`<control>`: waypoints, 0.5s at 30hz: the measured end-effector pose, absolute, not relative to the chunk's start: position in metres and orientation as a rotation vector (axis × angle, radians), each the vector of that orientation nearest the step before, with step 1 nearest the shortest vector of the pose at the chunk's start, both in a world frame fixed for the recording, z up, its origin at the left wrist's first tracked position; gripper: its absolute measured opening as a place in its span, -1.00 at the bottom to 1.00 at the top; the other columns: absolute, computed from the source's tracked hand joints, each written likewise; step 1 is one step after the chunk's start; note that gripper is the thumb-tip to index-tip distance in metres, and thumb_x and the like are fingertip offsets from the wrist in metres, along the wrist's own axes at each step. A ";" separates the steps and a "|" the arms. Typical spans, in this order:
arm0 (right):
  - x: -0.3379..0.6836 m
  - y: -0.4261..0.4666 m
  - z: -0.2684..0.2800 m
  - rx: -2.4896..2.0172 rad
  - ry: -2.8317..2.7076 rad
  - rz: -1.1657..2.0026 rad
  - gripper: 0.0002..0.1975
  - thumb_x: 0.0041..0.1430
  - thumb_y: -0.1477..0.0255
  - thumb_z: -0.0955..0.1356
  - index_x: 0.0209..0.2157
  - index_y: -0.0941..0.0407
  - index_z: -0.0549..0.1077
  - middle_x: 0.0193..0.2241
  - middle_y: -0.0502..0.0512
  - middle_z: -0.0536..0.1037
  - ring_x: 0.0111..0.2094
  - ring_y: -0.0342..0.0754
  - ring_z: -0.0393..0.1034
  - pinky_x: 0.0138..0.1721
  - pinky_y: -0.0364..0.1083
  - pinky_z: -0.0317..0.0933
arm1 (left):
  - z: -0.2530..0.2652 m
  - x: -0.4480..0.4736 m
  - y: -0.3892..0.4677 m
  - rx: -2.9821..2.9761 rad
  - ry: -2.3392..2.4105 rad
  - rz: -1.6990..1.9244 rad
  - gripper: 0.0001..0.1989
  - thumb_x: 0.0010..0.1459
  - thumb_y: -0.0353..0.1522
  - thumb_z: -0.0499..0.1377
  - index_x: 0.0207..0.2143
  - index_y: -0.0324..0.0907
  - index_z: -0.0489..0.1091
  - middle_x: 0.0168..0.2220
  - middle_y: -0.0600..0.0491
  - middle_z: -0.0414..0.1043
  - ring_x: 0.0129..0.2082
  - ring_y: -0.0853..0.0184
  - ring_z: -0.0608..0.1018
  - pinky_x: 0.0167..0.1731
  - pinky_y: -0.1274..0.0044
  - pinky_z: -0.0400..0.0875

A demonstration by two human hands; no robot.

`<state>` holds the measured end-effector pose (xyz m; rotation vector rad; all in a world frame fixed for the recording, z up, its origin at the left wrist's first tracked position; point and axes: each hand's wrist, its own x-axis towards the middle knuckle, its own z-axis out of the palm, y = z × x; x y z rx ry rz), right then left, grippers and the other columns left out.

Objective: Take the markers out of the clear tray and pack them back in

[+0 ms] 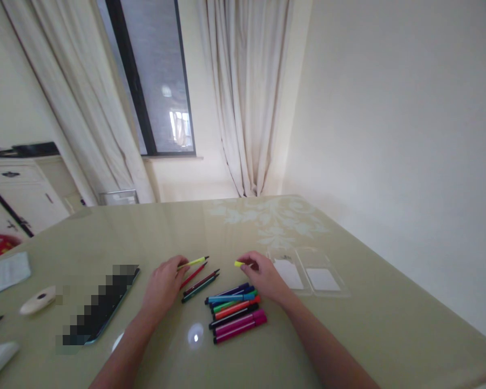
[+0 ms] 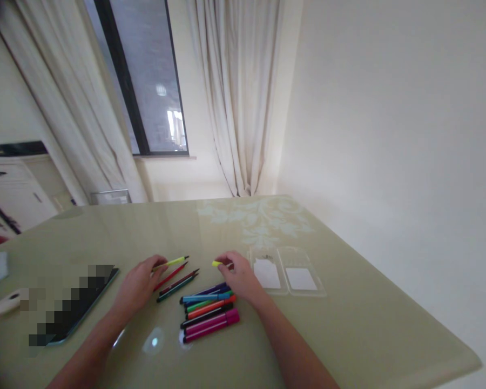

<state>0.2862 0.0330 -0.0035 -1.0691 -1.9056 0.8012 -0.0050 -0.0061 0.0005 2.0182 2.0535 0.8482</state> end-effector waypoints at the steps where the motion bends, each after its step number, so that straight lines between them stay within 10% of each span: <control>1: 0.287 0.033 -0.003 -1.043 -1.869 0.841 -0.85 0.27 0.41 0.36 -0.16 0.09 0.56 -0.20 0.09 0.60 -0.20 -0.04 0.49 -0.14 -0.07 0.35 | 0.003 0.001 -0.007 2.002 1.955 0.922 -0.73 0.30 -0.18 0.05 -0.21 -0.11 0.48 -0.19 -0.03 0.61 -0.16 0.16 0.60 -0.11 0.41 0.41; 15: 0.287 0.026 0.007 -0.892 -1.808 0.877 -0.82 0.28 0.33 0.38 -0.17 0.06 0.62 -0.23 0.09 0.59 -0.21 -0.04 0.49 -0.17 -0.09 0.36 | 0.016 0.044 -0.020 1.961 1.511 1.027 -0.74 0.29 -0.15 0.12 -0.23 -0.10 0.52 -0.26 0.06 0.62 -0.25 0.23 0.59 -0.22 0.49 0.41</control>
